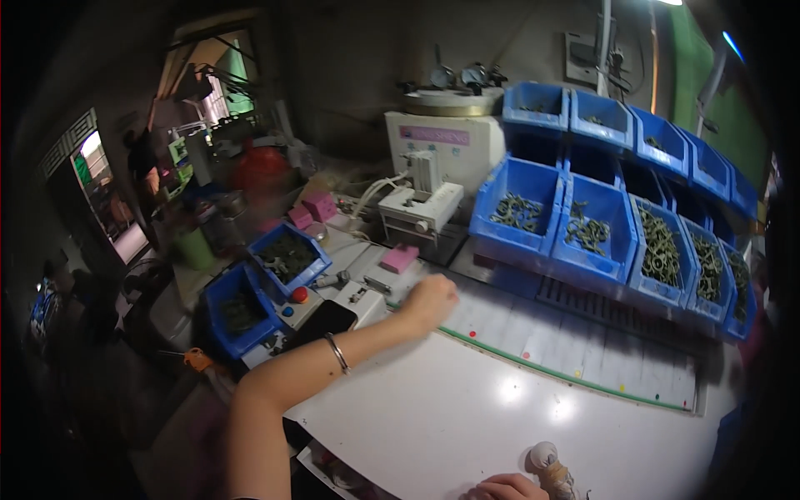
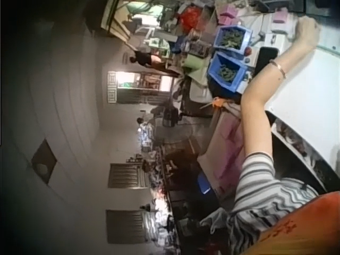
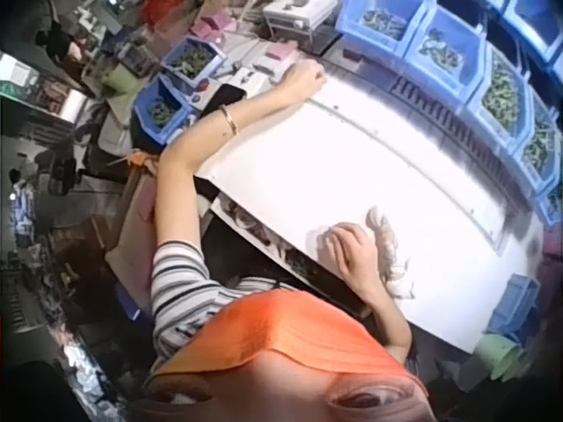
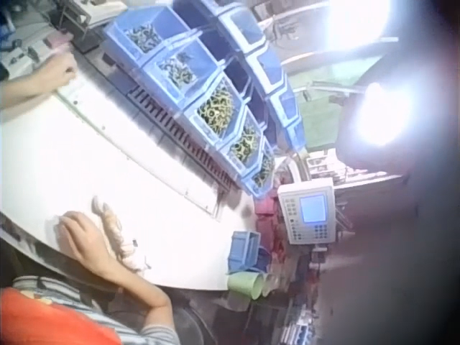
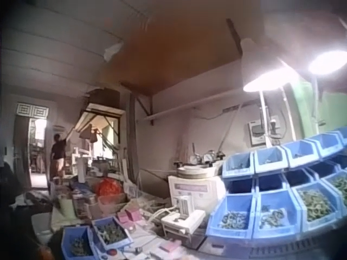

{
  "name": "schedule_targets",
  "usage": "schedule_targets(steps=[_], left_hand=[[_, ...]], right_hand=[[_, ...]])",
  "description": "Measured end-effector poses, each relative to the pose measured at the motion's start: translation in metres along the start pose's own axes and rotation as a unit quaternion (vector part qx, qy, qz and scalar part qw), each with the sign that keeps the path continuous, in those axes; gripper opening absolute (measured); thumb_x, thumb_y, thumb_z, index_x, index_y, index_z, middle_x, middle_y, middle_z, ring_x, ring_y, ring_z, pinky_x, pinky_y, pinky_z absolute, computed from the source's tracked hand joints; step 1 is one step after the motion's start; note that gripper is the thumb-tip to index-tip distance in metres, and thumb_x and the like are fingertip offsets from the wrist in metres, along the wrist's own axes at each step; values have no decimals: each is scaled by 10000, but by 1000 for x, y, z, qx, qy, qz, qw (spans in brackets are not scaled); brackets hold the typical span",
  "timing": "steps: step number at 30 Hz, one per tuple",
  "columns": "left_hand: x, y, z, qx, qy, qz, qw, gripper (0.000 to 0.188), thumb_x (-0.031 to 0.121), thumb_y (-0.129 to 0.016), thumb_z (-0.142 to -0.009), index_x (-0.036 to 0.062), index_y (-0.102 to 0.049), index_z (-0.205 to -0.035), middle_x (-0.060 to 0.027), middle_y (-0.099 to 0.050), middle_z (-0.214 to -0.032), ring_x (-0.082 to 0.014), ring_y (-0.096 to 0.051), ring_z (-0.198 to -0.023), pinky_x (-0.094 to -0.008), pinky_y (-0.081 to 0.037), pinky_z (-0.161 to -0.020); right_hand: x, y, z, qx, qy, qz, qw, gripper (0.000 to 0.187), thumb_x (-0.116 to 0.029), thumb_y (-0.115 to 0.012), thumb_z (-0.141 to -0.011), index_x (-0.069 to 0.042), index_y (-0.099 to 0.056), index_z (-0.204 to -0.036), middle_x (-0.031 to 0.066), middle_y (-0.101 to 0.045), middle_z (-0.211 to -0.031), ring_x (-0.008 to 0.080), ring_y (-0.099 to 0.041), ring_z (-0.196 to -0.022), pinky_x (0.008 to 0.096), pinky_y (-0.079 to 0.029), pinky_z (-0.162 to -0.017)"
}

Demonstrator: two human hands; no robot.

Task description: The person places metal ring and pin components into a pink mold, uses a white cloth pad to apply pressure, and organizes finished pink blocks on the workbench.

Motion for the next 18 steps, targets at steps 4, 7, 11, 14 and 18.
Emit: schedule_targets(steps=[4, 7, 11, 14, 18], left_hand=[[41, -25, 14, -112, -30, 6, 993, 145, 174, -622, -744, 31, -625, -716, -161, -599, -769, -327, -587, -760, -401, -468, -706], [60, -28, 19, -90, -66, 6, 994, 107, 138, -611, -752, 33, -623, -764, -140, -598, -764, -328, -583, -770, -402, -470, -719], [78, -24, 22, -81, -126, 52, 987, 94, 81, -578, -769, 44, -623, -843, -121, -613, -806, -316, -590, -803, -384, -479, -738], [75, -22, 19, -66, -145, 5, 987, 99, 130, -612, -770, 32, -627, -760, -130, -627, -763, -303, -609, -739, -375, -493, -693], [78, -14, 12, -88, -114, -25, 989, 275, 255, -599, -801, 26, -599, -647, -175, -601, -691, -350, -588, -662, -417, -476, -639]], right_hand=[[-5, 7, 12, -11, 21, 40, 999, 164, 18, -593, -786, -9, -599, -947, 147, -595, -915, 316, -590, -811, 360, -475, -711], [-10, 19, 16, -8, 22, 73, 997, 190, 49, -573, -772, -3, -595, -953, 147, -593, -908, 321, -588, -814, 366, -476, -718], [-9, 41, 21, 19, 54, 112, 992, 193, 60, -574, -758, 8, -583, -944, 165, -579, -897, 343, -584, -835, 378, -474, -742], [-5, 55, 23, 32, 30, 100, 994, 178, 80, -580, -745, 5, -591, -907, 167, -576, -869, 355, -581, -853, 394, -474, -750], [33, 78, 31, 12, -27, 131, 991, 231, 0, -609, -737, -11, -603, -967, 162, -589, -935, 294, -564, -814, 340, -457, -740]])
Point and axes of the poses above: each hand's wrist, its own z-axis away from the middle knuckle, its own y-axis out of the back of the hand, x = y × z, the point moved 8 cm from there along -z, towards the middle knuckle
